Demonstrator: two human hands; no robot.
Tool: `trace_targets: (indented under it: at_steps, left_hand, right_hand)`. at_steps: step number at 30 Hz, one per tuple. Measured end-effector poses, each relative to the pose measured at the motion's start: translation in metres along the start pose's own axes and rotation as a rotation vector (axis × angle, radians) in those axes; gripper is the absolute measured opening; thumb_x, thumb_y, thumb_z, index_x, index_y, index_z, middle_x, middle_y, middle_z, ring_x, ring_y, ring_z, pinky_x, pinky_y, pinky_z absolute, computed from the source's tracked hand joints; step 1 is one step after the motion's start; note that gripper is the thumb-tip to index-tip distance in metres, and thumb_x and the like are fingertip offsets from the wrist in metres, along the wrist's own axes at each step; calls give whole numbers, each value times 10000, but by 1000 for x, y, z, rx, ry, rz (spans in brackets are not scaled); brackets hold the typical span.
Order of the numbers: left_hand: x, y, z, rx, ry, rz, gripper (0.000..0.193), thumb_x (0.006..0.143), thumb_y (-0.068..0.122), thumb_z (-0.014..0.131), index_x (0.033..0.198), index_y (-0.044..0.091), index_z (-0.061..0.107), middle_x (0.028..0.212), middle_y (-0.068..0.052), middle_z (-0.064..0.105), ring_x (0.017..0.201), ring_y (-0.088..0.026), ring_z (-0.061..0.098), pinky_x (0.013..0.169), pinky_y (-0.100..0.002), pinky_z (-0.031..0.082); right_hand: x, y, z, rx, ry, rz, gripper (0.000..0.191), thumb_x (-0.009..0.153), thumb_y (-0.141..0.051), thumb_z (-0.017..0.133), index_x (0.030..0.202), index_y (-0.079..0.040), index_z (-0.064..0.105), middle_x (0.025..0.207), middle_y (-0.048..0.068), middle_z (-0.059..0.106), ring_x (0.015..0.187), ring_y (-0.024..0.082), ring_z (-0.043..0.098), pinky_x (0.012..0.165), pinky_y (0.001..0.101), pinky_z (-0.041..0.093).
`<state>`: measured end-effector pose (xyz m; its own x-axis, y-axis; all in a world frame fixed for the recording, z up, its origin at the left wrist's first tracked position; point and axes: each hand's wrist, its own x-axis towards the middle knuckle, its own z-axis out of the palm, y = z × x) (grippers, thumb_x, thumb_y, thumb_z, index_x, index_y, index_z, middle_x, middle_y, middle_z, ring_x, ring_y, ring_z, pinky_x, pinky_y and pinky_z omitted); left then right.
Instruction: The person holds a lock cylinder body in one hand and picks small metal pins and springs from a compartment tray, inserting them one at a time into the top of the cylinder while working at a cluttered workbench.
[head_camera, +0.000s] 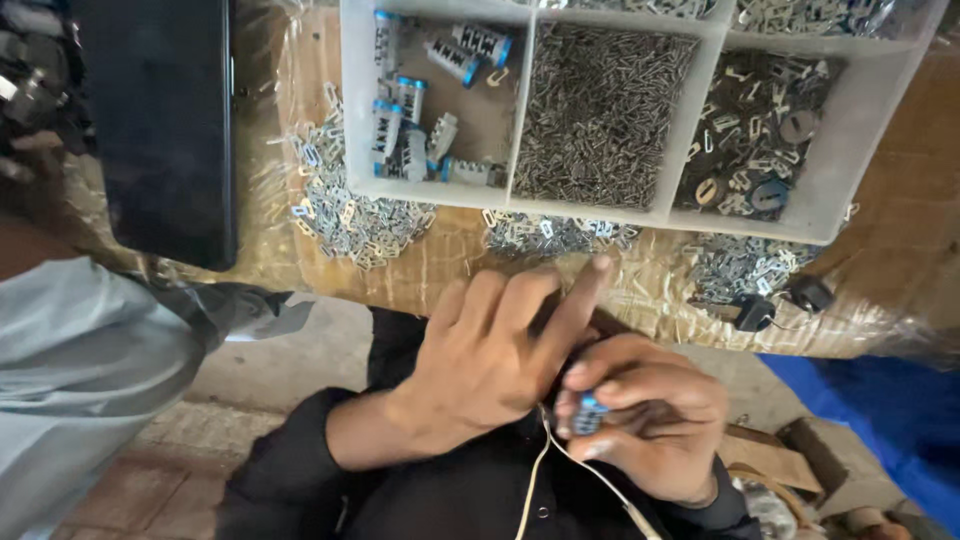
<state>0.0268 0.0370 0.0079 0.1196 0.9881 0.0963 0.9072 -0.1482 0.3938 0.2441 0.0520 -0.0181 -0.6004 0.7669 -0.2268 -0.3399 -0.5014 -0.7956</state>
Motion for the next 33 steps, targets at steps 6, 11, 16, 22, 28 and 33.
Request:
trace_targets:
  at_steps: [6,11,16,22,28,33]
  left_hand:
    - [-20,-13,9,-138,68,76,296,984,221,722,1252,94,733,1184,-72,597,968,-232,614,788,-354,521]
    - [-7,-38,-5,-422,38,390,265,888,133,724,1113,-5,729,1130,-134,685,998,-270,662,804,-367,572]
    - [-20,-32,-16,-371,98,127,249,834,48,809,1076,62,751,1037,-70,697,939,-264,639,790,-370,557]
    - [-31,-19,-19,-311,168,-132,254,881,-30,817,1081,88,714,1095,-21,702,994,-246,652,826,-340,550]
    - [2,-3,-11,-336,177,32,361,828,-32,815,1160,61,709,1094,-75,675,953,-266,649,809,-369,563]
    - [2,-8,-1,-351,127,45,458,797,-73,759,1240,23,702,1138,-153,630,955,-294,640,803,-377,553]
  right_hand:
    - [-11,-7,-7,-52,59,-122,477,783,130,863,1204,-42,720,1145,220,678,901,272,752,718,347,695]
    - [-15,-2,-5,-26,13,-34,434,826,167,837,1204,2,702,1244,249,658,965,290,747,854,405,675]
    - [-10,-4,-2,54,128,25,445,873,138,811,1267,12,646,1275,241,641,1085,286,727,879,394,681]
    - [-7,-6,-5,-13,141,3,433,872,138,804,1263,11,667,1317,248,626,1081,282,725,865,377,668]
    - [-17,-9,-13,-59,159,-14,464,840,143,809,1252,-16,665,1283,236,617,1041,292,729,816,383,685]
    - [-29,-13,-14,-145,232,-13,474,812,160,805,1229,-26,677,1241,236,624,991,295,730,790,385,695]
